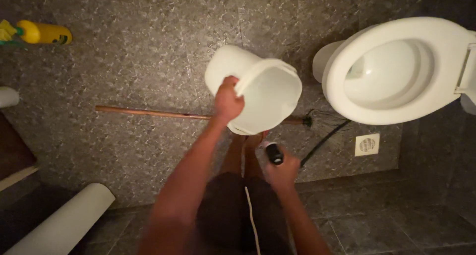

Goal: Cleaning the bathroom floor using a mop, a brush, and a water hose.

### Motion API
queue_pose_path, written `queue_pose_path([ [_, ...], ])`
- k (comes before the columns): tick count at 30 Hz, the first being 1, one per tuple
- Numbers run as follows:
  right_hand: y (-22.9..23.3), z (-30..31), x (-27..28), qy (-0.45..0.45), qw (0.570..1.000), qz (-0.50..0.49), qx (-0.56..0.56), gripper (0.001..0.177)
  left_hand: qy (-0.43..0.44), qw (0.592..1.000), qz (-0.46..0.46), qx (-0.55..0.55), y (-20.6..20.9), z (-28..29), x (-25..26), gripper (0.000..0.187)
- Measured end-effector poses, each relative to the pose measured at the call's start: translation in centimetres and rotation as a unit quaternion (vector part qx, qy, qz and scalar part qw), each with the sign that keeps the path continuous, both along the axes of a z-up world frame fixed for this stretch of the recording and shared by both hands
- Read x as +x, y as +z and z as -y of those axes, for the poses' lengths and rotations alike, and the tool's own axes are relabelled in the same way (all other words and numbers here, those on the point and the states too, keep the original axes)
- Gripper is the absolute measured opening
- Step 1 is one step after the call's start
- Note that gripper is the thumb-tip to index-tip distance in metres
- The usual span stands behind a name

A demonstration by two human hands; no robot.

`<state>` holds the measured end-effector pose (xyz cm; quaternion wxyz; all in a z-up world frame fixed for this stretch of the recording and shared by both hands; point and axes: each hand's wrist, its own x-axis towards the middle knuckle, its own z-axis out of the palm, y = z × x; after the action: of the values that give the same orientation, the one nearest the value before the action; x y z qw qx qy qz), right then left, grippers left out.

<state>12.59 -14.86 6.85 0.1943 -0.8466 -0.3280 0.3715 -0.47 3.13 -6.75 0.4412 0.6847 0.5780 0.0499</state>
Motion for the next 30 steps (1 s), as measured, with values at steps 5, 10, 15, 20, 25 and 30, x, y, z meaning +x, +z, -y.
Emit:
queue_pose_path([
  [5,-1.7,1.1,1.4,-0.007,0.998,0.017,0.055,0.028,0.206,0.961,0.153,-0.098,-1.9,-1.5,-5.3,0.048],
  [10,-0.6,-0.5,1.9,-0.116,0.991,-0.059,-0.014,0.032,0.277,0.904,0.263,-0.190,-4.1,0.2,-9.8,0.054],
  [15,3.4,-4.8,3.4,0.026,0.966,-0.233,0.110,0.027,0.300,0.875,0.320,-0.203,-2.9,1.0,-10.1,0.057],
  [20,1.4,-3.5,4.7,-0.008,0.988,-0.156,-0.014,0.032,0.342,0.846,0.345,-0.217,-2.0,1.5,-9.6,0.060],
  [25,1.0,-3.3,4.5,-0.035,0.992,-0.124,-0.006,0.035,0.350,0.856,0.330,-0.186,-5.0,2.8,-9.0,0.058],
  [30,-3.0,0.8,6.8,-0.074,0.996,0.019,0.036,0.030,0.344,0.872,0.308,-0.165,-4.2,2.7,-9.2,0.046],
])
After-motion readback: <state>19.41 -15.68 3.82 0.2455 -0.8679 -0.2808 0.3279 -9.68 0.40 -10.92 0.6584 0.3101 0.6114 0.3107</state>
